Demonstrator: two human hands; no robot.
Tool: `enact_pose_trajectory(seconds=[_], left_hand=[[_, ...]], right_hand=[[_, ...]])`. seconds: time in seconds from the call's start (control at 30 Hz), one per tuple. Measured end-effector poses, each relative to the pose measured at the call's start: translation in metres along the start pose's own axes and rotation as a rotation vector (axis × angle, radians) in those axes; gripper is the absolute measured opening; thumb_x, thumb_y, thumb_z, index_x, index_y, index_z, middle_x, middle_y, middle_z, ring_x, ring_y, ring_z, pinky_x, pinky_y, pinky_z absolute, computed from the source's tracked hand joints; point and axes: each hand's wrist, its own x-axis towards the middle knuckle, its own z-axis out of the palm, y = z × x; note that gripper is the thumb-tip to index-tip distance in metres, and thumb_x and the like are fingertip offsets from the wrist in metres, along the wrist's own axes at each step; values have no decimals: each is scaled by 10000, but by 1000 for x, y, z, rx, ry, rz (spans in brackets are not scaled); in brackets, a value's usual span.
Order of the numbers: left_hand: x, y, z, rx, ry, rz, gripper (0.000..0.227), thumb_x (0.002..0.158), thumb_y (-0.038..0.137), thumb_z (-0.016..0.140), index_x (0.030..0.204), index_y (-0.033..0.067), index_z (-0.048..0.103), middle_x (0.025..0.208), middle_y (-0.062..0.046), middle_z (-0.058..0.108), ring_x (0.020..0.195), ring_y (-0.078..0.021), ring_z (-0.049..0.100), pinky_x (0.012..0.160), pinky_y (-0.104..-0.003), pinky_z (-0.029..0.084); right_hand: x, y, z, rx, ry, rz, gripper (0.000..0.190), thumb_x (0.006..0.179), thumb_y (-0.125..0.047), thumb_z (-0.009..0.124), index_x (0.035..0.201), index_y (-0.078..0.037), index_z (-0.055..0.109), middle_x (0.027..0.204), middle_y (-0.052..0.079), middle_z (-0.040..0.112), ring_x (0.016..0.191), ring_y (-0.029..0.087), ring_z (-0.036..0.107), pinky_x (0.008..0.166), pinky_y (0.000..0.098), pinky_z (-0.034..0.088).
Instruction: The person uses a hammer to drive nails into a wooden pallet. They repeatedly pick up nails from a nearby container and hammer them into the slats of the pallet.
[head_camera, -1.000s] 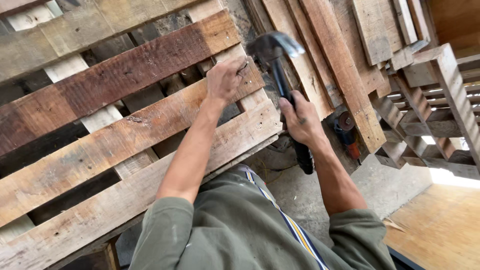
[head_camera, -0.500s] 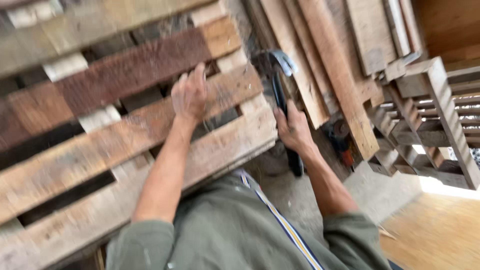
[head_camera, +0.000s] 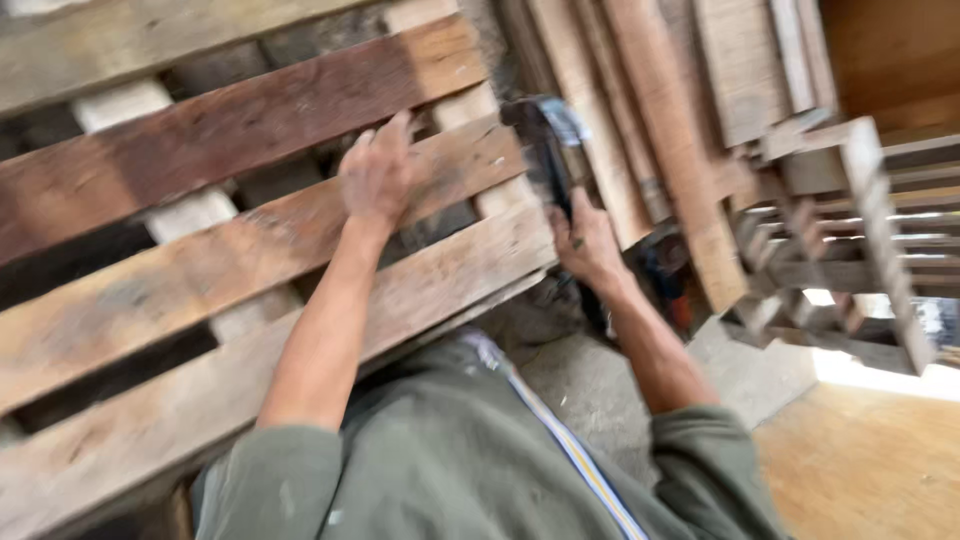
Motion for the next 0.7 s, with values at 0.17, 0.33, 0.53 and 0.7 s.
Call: enact_pose_trajectory(seconds=[0.17, 0.33, 0.53, 0.7], left_hand=[[3, 4, -1, 29, -72, -9, 267, 1048, 93, 561, 1314, 71, 572, 885, -87, 719, 682, -219, 651, 579, -331, 537], [-9, 1, 16, -7, -243, -118, 192, 1081, 130, 569, 1259, 71, 613, 772, -81, 704, 573, -194, 621, 470, -329, 500], [-2, 4, 13, 55, -113, -87, 159, 1076, 139, 539, 1205, 106, 627, 843, -71, 713, 637, -175, 639, 502, -306, 509], [-12, 6, 10, 85, -59, -44, 202, 1008, 132, 567, 1199, 116, 630, 829, -45, 688, 702, -207, 651, 572, -351, 525]], right_hand=[[-55, -30, -78, 479, 312, -290, 297, 1131, -344, 447, 1146, -69, 557, 778, 53, 662, 638, 145, 638, 567, 294, 546], [-61, -54, -103, 933, 601, -879, 305, 974, -456, 618, 1045, -159, 628, 838, 19, 678, 686, 183, 701, 603, 322, 583], [0, -9, -2, 33, 120, -182, 238, 1079, -258, 583, 1051, -22, 580, 765, 141, 655, 608, 288, 665, 499, 402, 504], [-64, -5, -77, 630, 414, -220, 371, 1097, -243, 557, 1427, -75, 527, 869, 79, 653, 677, 165, 619, 597, 305, 533]])
